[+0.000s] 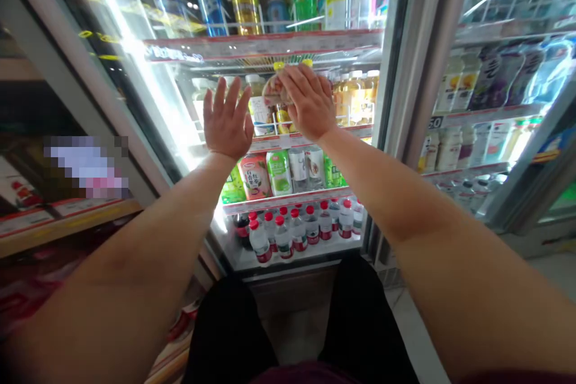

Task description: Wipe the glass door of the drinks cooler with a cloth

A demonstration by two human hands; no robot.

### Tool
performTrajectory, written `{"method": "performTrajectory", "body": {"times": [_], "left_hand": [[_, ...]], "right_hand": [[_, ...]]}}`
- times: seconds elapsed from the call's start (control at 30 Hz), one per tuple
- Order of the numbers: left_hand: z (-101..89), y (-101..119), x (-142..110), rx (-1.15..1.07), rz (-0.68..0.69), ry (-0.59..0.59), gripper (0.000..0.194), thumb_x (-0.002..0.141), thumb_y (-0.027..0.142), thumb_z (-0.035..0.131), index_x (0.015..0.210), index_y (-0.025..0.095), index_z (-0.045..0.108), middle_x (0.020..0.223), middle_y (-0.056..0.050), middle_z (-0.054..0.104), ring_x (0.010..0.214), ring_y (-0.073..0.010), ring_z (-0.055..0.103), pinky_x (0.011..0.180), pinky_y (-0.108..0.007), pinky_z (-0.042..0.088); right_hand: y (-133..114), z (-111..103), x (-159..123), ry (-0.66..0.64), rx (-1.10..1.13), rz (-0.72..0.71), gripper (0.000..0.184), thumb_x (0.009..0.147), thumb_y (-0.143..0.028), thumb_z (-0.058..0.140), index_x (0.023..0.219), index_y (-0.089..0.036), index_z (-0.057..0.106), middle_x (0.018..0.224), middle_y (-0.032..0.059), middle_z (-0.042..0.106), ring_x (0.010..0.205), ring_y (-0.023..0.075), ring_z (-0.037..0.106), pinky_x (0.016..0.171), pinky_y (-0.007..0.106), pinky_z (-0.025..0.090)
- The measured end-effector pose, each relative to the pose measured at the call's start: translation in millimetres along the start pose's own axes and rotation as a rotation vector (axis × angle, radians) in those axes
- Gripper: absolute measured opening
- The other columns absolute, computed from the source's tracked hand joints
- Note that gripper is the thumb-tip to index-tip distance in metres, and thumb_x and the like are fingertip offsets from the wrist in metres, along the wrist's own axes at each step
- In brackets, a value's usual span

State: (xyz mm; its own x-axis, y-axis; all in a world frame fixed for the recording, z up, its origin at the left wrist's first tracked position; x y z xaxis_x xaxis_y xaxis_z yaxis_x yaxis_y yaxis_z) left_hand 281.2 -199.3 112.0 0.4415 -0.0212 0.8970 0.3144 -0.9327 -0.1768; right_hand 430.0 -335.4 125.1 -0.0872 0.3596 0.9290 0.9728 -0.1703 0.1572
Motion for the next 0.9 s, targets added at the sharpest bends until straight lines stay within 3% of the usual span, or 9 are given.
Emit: {"method": "performTrajectory", "body": {"times": [0.1,0.3,0.53,0.67,0.9], "left_hand": [[-1.3,1.7,-0.2,0.005,-0.018,-0.029,0.080,0.092,0.028,0.052,0.166,0.038,0.025,0.172,0.012,0.019,0.162,-0.0229,-0.004,0.135,-0.061,-0.004],[-3.7,3.2,-0.9,-0.015,0.022,0.023,0.070,0.097,0.029,0.046,0.165,0.033,0.029,0.171,0.011,0.023,0.162,-0.0208,-0.004,0.135,-0.059,-0.008],[-4.1,2.3,-0.8,0.050,0.003,0.008,0.071,0.092,0.025,0.045,0.162,0.033,0.034,0.171,0.008,0.025,0.163,-0.0209,0.004,0.136,-0.059,0.001],[-4.5,3.8,-0.8,0.005,0.019,0.023,0.077,0.089,0.025,0.050,0.164,0.034,0.031,0.171,0.008,0.027,0.163,-0.0231,0.003,0.135,-0.060,-0.001],[-5.9,4.0,-0.8,0.029,0.014,0.040,0.064,0.099,0.026,0.043,0.162,0.034,0.038,0.171,0.004,0.029,0.162,-0.0238,0.011,0.135,-0.058,0.003]], "right_hand": [[2.1,0.2,-0.4,0.035,-0.003,0.021,0.071,0.091,-0.016,0.043,0.162,-0.026,0.042,0.168,0.0014,0.042,0.160,0.0312,0.027,0.131,0.060,0.026],[-6.4,6.2,-15.6,-0.002,-0.062,-0.104,0.069,0.088,-0.018,0.044,0.157,-0.020,0.049,0.164,0.0034,0.048,0.158,0.0286,0.033,0.130,0.053,0.028],[-4.5,-1.0,-11.1,-0.001,-0.016,0.053,0.069,0.093,-0.019,0.043,0.162,-0.027,0.042,0.168,0.0015,0.041,0.161,0.0306,0.026,0.132,0.059,0.023],[-7.0,1.3,-13.4,-0.037,0.001,0.024,0.068,0.096,-0.023,0.043,0.164,-0.027,0.039,0.166,0.0029,0.044,0.160,0.0310,0.027,0.131,0.060,0.023],[-4.9,-0.2,-11.0,-0.015,0.001,0.037,0.069,0.094,-0.021,0.045,0.162,-0.027,0.042,0.167,0.0018,0.044,0.160,0.0318,0.028,0.131,0.061,0.022]]}}
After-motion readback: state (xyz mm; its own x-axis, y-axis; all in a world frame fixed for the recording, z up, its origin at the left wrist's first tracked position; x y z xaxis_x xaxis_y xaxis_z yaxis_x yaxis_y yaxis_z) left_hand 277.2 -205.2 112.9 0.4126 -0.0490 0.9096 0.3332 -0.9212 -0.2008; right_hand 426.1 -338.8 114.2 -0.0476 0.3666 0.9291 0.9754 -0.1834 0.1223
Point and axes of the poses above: each hand's wrist, its own x-axis towards the middle knuckle, its own z-axis out of the palm, y = z × x, the point moved 6 cm from there along x, towards the middle knuckle
